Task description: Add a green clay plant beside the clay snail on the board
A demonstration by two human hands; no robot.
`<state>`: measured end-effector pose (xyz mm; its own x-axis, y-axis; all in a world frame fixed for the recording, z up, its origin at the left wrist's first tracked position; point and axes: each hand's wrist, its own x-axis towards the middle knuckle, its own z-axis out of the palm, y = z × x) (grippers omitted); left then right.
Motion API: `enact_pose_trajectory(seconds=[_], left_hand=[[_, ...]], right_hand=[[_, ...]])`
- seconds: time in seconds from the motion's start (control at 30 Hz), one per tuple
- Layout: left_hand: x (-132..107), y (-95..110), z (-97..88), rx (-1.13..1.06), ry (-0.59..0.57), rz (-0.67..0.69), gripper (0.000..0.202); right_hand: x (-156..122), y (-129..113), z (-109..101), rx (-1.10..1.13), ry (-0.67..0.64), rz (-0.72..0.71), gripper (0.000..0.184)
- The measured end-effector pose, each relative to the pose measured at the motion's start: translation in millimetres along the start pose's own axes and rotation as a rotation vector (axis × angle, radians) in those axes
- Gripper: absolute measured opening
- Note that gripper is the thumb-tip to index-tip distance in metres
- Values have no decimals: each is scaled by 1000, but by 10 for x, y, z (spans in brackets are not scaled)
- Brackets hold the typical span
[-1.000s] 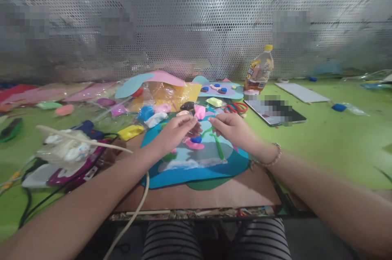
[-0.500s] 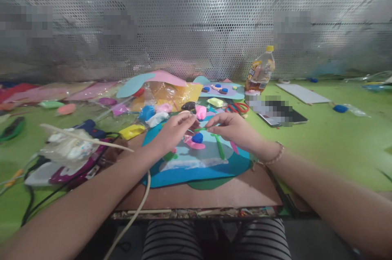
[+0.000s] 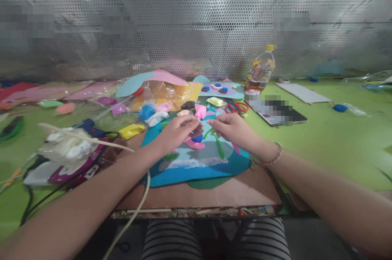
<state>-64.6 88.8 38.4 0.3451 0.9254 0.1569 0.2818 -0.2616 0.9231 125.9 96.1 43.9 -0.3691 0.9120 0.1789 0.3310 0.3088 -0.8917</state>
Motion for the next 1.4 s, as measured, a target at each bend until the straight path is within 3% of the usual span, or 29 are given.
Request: enact_pose_trajectory(seconds=[0.37,0.7,0.87,1.0,1.2,1.4], left_hand=[[14,-2,-27,65,118,-12,32],[-7,-12,-18,23,19,37,28],[-11,-8,-14,28,19,31,31],[-6,14,-13,26,3,22,31],[1,-8,-30,78,63,27,33],[25,-59,-48,65,102,19,32]], right_hand=[[16,41,-5,160,-63,31,16],[32,68,3,51,-46,-20,27],[20,68,3,130,-21,43,43],[3,42,-9,123,-22,87,46],[6,17,-18,194,-94,71,20],[17,37,-11,220,-84,84,19]])
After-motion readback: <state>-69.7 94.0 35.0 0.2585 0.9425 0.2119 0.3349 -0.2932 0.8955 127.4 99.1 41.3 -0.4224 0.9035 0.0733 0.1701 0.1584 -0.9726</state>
